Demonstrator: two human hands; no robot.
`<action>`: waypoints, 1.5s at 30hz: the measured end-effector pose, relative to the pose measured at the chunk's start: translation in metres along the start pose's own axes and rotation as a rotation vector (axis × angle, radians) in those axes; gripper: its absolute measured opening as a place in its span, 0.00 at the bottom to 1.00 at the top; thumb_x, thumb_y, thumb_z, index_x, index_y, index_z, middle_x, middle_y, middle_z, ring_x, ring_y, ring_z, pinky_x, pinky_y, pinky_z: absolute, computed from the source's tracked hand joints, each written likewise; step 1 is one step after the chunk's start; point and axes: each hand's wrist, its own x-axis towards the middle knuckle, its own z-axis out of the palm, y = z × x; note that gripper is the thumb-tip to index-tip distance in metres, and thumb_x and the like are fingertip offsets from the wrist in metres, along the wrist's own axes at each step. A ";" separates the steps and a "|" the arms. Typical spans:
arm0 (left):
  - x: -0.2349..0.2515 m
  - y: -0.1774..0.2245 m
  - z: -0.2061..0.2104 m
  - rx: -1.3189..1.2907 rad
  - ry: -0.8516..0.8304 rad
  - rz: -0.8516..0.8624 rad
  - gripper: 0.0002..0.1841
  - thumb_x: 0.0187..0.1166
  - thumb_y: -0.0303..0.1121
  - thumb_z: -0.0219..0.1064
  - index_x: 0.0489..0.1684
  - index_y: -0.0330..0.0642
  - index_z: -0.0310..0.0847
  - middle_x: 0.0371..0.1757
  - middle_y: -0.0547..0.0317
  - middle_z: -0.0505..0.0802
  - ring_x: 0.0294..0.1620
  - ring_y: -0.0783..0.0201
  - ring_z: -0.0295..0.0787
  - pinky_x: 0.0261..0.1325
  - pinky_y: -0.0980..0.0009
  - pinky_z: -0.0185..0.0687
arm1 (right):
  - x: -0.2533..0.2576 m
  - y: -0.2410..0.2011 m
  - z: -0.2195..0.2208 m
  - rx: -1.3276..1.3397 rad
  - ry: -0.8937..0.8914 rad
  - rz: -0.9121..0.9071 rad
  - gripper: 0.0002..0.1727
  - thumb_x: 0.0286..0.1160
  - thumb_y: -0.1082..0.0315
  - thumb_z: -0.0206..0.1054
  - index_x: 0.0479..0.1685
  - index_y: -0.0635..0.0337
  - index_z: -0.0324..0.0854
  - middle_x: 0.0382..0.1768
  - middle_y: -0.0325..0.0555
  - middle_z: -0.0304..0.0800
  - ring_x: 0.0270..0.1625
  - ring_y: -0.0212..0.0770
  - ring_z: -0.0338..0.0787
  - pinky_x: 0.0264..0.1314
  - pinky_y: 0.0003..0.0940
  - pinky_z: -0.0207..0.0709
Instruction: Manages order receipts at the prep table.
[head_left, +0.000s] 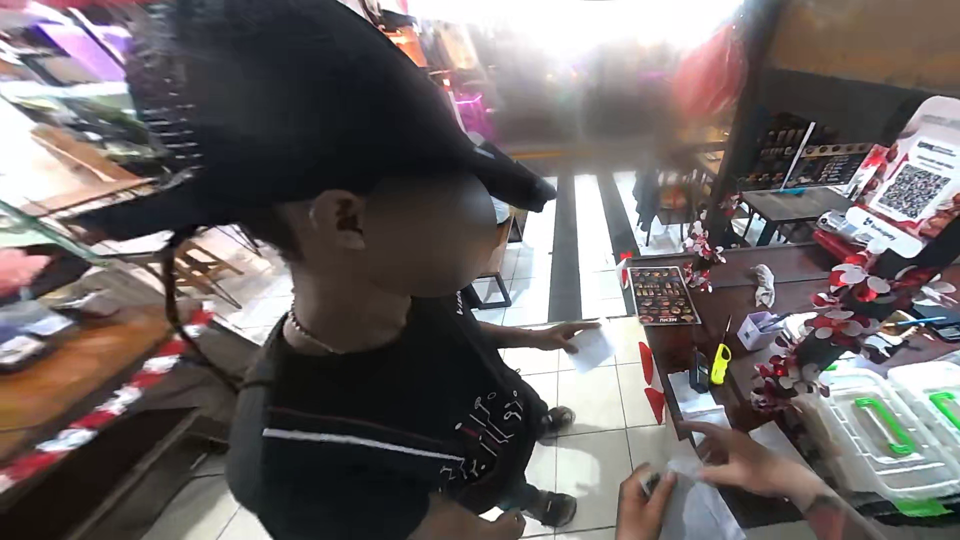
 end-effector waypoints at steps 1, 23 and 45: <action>0.000 -0.001 0.001 -0.006 -0.002 -0.017 0.09 0.81 0.34 0.71 0.41 0.37 0.91 0.37 0.56 0.95 0.39 0.65 0.93 0.51 0.63 0.92 | -0.004 0.006 0.004 0.033 0.015 0.040 0.45 0.69 0.53 0.80 0.90 0.42 0.62 0.49 0.48 0.94 0.47 0.43 0.95 0.56 0.46 0.90; -0.013 -0.054 -0.010 0.088 0.078 -0.051 0.13 0.82 0.42 0.71 0.37 0.39 0.90 0.34 0.59 0.93 0.36 0.66 0.91 0.47 0.61 0.91 | -0.009 0.039 0.075 0.402 0.258 0.292 0.55 0.61 0.65 0.85 0.93 0.44 0.55 0.48 0.56 0.96 0.47 0.53 0.97 0.57 0.54 0.92; 0.055 -0.023 0.017 -0.112 -0.008 -0.064 0.14 0.87 0.36 0.64 0.37 0.38 0.92 0.35 0.55 0.94 0.37 0.63 0.92 0.47 0.64 0.91 | -0.033 0.043 0.056 0.400 0.640 0.226 0.46 0.65 0.61 0.84 0.87 0.46 0.65 0.48 0.48 0.98 0.47 0.47 0.98 0.55 0.46 0.94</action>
